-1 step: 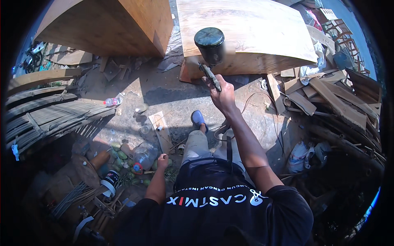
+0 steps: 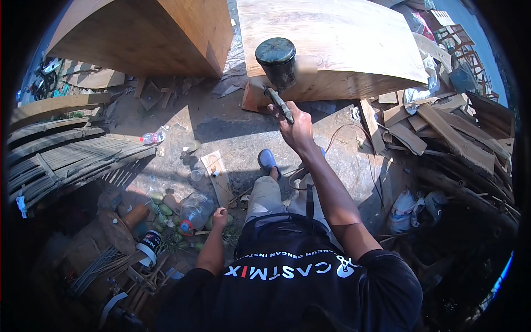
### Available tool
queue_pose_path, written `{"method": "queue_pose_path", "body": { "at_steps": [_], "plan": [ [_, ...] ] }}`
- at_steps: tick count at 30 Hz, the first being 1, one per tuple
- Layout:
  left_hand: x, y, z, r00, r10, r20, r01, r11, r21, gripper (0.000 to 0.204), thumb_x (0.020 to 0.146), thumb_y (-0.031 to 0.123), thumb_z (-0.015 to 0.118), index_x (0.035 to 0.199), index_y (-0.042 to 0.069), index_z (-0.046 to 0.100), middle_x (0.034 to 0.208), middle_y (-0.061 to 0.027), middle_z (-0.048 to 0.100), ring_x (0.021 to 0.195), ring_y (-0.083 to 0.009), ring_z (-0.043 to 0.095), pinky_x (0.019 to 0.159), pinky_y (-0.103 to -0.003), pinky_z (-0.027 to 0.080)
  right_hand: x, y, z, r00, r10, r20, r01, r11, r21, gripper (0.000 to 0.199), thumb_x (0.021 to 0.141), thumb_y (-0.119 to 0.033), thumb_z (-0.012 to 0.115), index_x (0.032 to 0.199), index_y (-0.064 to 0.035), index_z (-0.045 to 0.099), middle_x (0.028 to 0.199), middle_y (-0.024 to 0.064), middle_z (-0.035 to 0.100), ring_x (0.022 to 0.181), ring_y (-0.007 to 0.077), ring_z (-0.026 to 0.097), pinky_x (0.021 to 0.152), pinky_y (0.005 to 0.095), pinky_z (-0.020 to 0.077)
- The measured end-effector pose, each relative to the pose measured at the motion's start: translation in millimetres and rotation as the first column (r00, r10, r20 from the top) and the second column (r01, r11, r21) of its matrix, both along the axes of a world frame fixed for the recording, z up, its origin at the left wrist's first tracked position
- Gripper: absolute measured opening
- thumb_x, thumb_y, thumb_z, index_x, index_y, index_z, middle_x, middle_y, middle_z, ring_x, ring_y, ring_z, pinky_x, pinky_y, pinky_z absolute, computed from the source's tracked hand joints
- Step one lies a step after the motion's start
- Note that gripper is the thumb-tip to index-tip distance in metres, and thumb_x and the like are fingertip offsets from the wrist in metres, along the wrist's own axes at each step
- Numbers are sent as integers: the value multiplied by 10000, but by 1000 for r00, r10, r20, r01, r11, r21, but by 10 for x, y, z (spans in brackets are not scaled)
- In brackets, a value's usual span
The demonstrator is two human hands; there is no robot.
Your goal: The person varnishes a wooden cabinet using a spray gun.
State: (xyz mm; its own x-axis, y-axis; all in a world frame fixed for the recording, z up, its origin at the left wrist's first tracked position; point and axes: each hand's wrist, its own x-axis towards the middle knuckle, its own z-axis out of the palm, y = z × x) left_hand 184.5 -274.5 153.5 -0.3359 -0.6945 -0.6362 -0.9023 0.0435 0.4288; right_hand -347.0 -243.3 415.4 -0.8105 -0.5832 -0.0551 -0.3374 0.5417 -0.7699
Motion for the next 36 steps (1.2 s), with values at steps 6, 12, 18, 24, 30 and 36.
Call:
{"method": "queue_pose_path", "body": {
  "at_steps": [6,12,18,24,30,36],
  "plan": [
    [-111,-7,85,995,-75,-70,74,997,-16,338,915,347,633,1095,70,705,1011,-172,732,964,-327,709,879,-413,540,-128,32,-31,995,-51,80,56,997,-60,440,949,-472,682,880,-44,611,761,229,662,781,467,657,678,519,497],
    [-445,20,252,992,-100,72,98,995,26,339,930,322,638,1119,48,703,1034,-158,739,976,-294,711,891,-396,541,-849,746,-28,964,-263,-50,244,940,-238,330,979,-338,709,938,-13,663,602,143,563,515,182,518,517,366,428],
    [-786,44,174,984,-144,102,144,990,12,308,910,320,649,1100,87,719,1027,-149,743,992,-314,711,901,-421,538,-1734,1532,57,887,-460,38,460,888,-2,505,990,-493,651,901,5,666,577,90,542,537,144,491,524,374,411],
    [-1531,400,268,963,-195,187,193,981,30,323,900,334,650,1105,93,718,1024,-167,743,989,-341,710,890,-441,539,-2547,2266,106,832,-554,20,554,832,21,520,970,-502,678,979,17,702,616,91,551,605,143,508,579,360,436],
    [-2023,728,291,965,-206,165,192,977,98,300,915,305,648,1082,67,719,990,-178,738,950,-324,720,861,-415,548,-3366,3080,102,777,-629,12,628,777,52,630,943,-609,647,1024,9,735,717,169,668,709,247,651,705,396,509],
    [-2327,867,375,962,-210,172,196,976,97,308,911,300,647,1063,40,710,941,-175,737,907,-318,718,832,-416,547,-4006,3714,131,726,-687,43,687,726,-1,607,956,-587,639,1100,-3,723,831,212,716,811,291,708,744,417,516]
  ]
}}
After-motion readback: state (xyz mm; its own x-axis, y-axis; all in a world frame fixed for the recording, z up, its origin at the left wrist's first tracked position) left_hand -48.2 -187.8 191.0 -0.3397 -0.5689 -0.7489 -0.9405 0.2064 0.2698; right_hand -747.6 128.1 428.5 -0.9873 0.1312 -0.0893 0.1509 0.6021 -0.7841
